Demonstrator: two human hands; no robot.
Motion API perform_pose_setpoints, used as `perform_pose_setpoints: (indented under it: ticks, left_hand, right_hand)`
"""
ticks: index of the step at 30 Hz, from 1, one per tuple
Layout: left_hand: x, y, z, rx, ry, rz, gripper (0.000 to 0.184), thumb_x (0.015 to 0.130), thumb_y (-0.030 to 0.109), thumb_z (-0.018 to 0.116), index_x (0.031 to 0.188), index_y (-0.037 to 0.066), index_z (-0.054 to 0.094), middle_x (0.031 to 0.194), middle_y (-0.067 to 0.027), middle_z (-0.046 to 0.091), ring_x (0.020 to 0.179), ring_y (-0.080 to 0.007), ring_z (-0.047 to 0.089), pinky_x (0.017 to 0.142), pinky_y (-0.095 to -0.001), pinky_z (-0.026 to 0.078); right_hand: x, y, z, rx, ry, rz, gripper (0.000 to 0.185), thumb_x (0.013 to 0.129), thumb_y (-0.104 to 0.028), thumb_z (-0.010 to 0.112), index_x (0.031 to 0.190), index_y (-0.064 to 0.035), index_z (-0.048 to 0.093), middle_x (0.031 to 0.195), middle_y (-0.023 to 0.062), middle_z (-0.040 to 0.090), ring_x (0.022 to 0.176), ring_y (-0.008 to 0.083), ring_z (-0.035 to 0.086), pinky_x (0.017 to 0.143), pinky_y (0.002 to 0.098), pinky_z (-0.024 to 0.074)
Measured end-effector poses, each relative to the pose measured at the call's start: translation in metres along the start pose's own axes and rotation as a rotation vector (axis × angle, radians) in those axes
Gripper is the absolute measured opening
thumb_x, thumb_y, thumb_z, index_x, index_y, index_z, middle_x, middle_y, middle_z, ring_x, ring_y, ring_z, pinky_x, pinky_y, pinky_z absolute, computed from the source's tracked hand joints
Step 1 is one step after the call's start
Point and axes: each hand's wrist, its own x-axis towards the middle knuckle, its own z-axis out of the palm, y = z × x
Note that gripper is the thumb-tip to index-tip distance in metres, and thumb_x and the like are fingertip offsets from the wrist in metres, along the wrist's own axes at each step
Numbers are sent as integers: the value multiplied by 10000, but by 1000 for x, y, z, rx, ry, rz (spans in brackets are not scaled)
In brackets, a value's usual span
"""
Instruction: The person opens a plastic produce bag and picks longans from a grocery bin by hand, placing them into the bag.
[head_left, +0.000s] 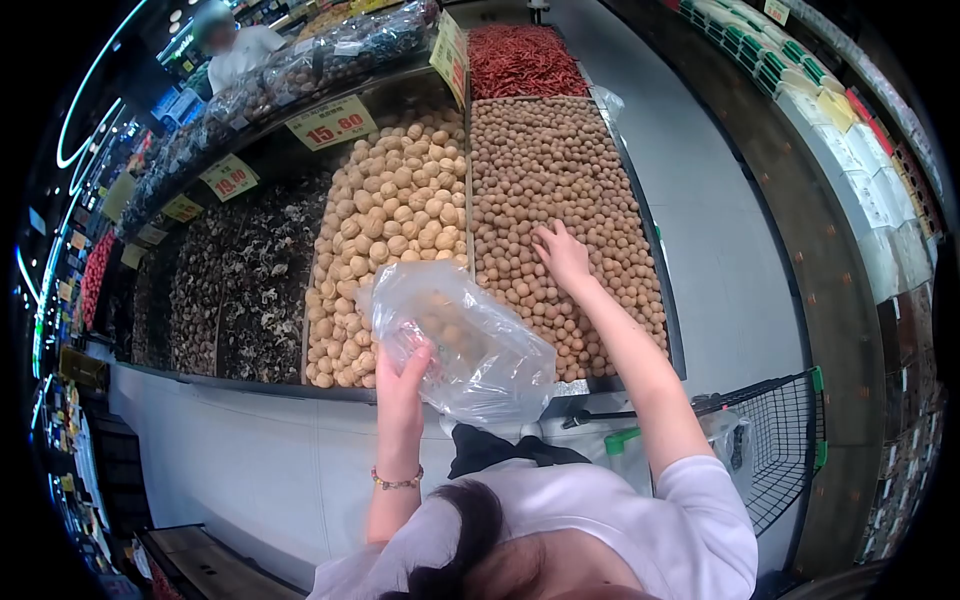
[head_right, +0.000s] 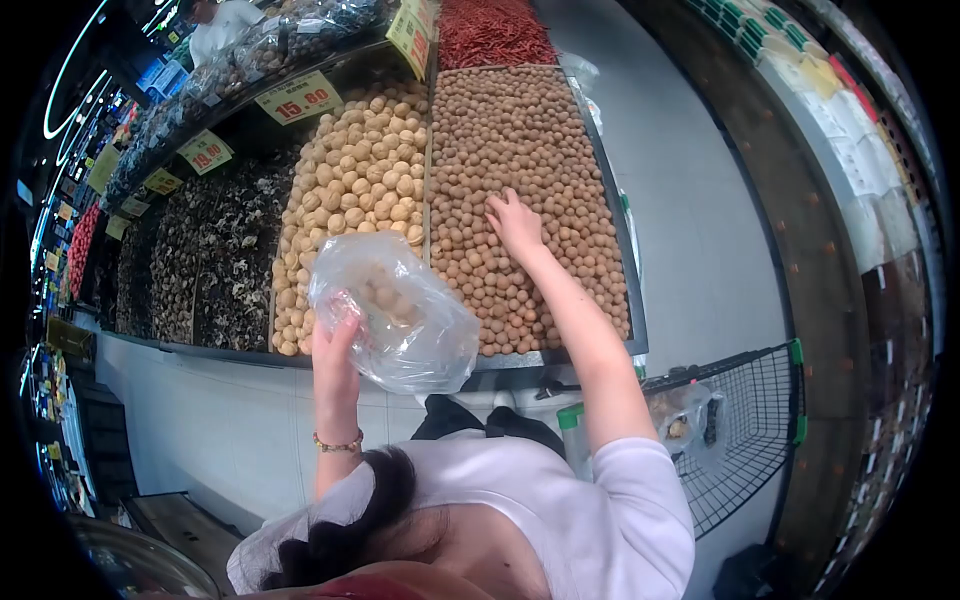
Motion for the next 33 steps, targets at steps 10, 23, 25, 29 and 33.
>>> perform_pose_setpoints:
  ticks: [10,23,25,29,33]
  left_hand:
    - [47,-9,20,79,-124,-68,480,896,168,587,1299,11,379,1040,-38,524,947,-113,517,849,-275,425]
    - [119,-38,60,17,-236,4,310,910,164,530,1180,34,451,981,-36,547,904,-97,534,763,-249,455]
    - [116,-38,60,119,-247,-18,317,918,168,513,1187,24,427,989,-55,552,876,-121,551,738,-265,465]
    - [114,-45,52,358,-204,61,293,936,195,479,1150,-1,440,932,-91,592,783,-153,589,662,-294,481]
    - [103,-25,58,326,-111,140,352,929,221,490,1173,-29,441,892,-125,618,760,-187,606,664,-309,482]
  right_hand:
    - [27,-15,-26,239,159,156,280,825,-250,643,1063,-108,605,1028,90,569,900,304,595,741,388,488]
    - [20,-121,-132,1405,-623,547,231,912,-303,576,1062,-134,524,729,-47,493,574,17,509,364,114,248]
    - [16,-121,-122,1361,-753,575,267,898,-314,597,1083,-133,528,696,-76,424,539,-25,379,364,115,244]
    - [20,-118,-105,1377,-764,552,249,912,-307,578,1078,-126,535,748,-74,473,555,-20,412,364,110,263]
    - [12,-112,-83,1534,-736,621,254,921,-310,561,1091,-121,553,744,-67,512,594,-16,484,383,102,283]
